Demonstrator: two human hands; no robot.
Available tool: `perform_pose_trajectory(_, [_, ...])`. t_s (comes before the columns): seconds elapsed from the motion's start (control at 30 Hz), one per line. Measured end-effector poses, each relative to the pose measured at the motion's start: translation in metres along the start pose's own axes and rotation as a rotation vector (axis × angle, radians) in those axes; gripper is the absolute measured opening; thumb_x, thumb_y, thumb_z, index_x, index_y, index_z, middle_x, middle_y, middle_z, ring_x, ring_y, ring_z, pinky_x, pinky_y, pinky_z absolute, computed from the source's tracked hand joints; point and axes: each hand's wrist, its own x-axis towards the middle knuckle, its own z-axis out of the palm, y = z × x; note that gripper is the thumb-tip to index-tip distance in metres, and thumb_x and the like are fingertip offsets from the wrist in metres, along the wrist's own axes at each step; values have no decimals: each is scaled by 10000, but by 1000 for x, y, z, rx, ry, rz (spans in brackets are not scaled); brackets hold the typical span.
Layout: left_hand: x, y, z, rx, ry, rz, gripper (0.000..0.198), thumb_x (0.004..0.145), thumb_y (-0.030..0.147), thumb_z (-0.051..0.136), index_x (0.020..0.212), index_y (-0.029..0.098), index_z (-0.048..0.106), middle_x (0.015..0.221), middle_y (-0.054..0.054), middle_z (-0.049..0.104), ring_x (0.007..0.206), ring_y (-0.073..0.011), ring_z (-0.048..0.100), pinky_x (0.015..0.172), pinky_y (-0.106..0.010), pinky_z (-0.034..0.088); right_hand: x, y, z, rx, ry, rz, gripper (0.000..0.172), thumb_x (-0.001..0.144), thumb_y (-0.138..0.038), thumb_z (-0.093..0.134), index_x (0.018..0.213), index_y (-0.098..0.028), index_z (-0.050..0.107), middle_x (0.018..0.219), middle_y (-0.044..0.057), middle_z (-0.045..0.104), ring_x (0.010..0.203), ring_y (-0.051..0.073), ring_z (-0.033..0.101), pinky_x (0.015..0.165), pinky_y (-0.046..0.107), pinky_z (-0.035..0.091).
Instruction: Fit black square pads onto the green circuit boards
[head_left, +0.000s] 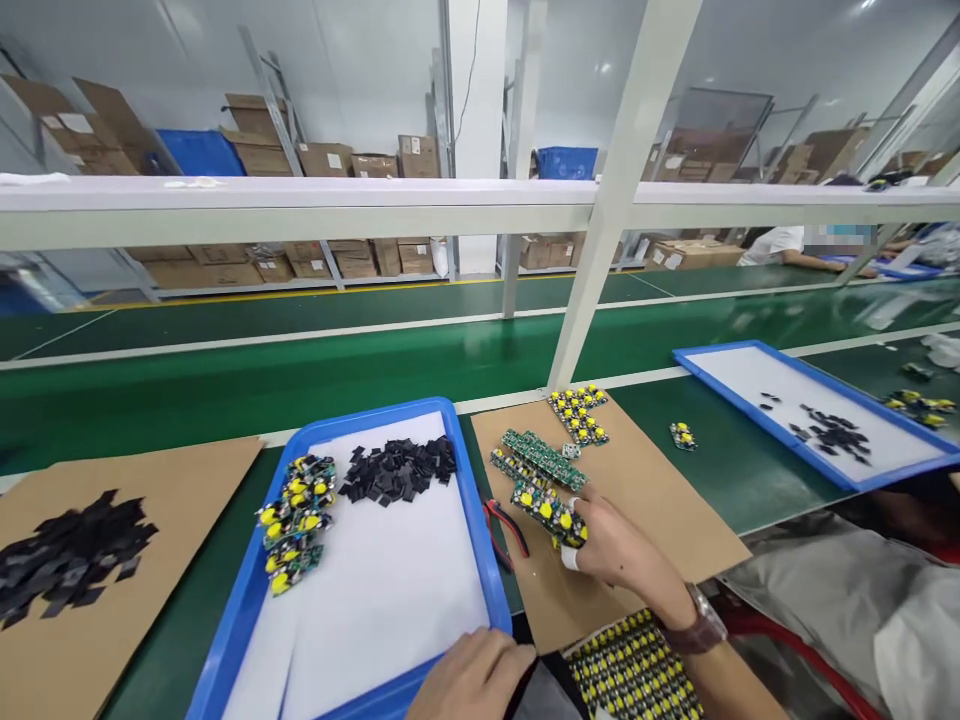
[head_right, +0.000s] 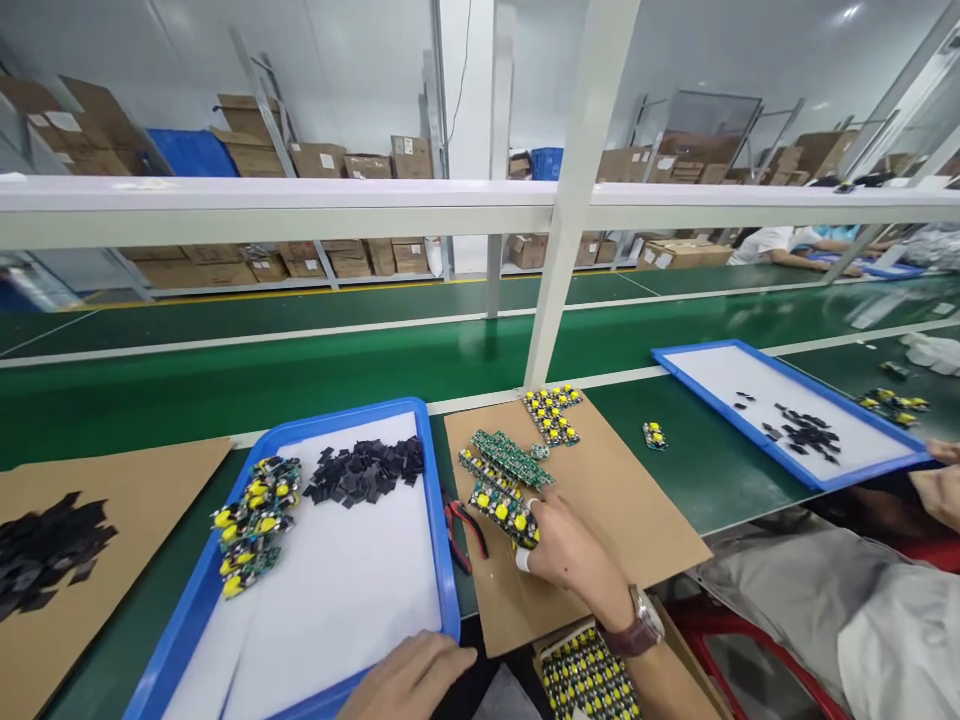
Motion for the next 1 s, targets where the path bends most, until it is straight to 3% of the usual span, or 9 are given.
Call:
perform_pose_trajectory(0.1, [15, -3, -12, 31, 8, -58, 498, 951, 543, 664, 1342, 238, 614, 1189, -114, 746, 1033, -309, 740, 890, -446, 646, 0, -8, -2, 17, -40, -3, 240, 651, -178, 677, 882, -243, 660, 1110, 113, 687, 885, 311, 699, 777, 393, 551])
perform_pose_trajectory(0.2, [27, 2, -26, -37, 75, -224, 537, 951, 378, 690, 1449, 270, 521, 1359, -106, 682, 1192, -289, 696, 993, -431, 621, 6, -12, -8, 41, -83, -36, 265, 693, -191, 675, 951, -251, 671, 1195, 115, 673, 922, 309, 708, 802, 397, 570])
perform_pose_trajectory(0.37, [46, 4, -34, -14, 78, -371, 631, 975, 409, 639, 1548, 247, 428, 1520, -152, 582, 1282, -316, 663, 1061, -490, 589, 14, 1, -8, 11, -58, -64, 325, 662, -141, 696, 962, -266, 695, 1134, 111, 697, 927, 321, 701, 788, 399, 582])
perform_pose_trajectory(0.5, [63, 1, -35, 30, 9, -331, 540, 993, 408, 605, 1485, 200, 526, 1466, -161, 631, 1315, -338, 639, 1068, -523, 579, 5, 15, 0, -8, -84, 9, 380, 677, -119, 732, 1033, -252, 715, 1200, 141, 684, 1021, 371, 698, 868, 462, 580])
perform_pose_trajectory(0.6, [72, 0, -38, 36, 8, -290, 483, 1009, 399, 584, 1451, 205, 560, 1406, -147, 671, 1265, -318, 672, 1047, -505, 595, -2, 21, -1, 0, -84, 55, 426, 748, -248, 820, 1159, -250, 704, 1288, 149, 650, 1113, 379, 679, 926, 471, 572])
perform_pose_trajectory(0.73, [76, -4, -40, 49, 37, -247, 467, 1019, 394, 582, 1447, 211, 553, 1377, -138, 677, 1249, -314, 673, 1040, -510, 595, 0, 27, -12, 222, -44, 84, 628, 798, -398, 841, 1363, -246, 614, 1391, 136, 589, 1278, 362, 605, 1078, 502, 501])
perform_pose_trajectory(0.9, [81, -9, -38, 103, 36, -121, 468, 980, 344, 643, 1420, 203, 565, 1333, -131, 678, 1189, -324, 684, 992, -511, 611, 7, 39, -12, 357, 23, 81, 392, 983, -433, 634, 1316, -228, 642, 1358, 117, 654, 1280, 288, 626, 1114, 450, 486])
perform_pose_trajectory(1.0, [94, -10, -40, 223, 33, -76, 397, 970, 308, 637, 1345, 180, 608, 1257, -147, 680, 1159, -360, 667, 946, -535, 611, 0, 45, -6, 410, 73, 89, 377, 1050, -446, 508, 1304, -215, 663, 1368, 116, 666, 1294, 269, 624, 1133, 435, 477])
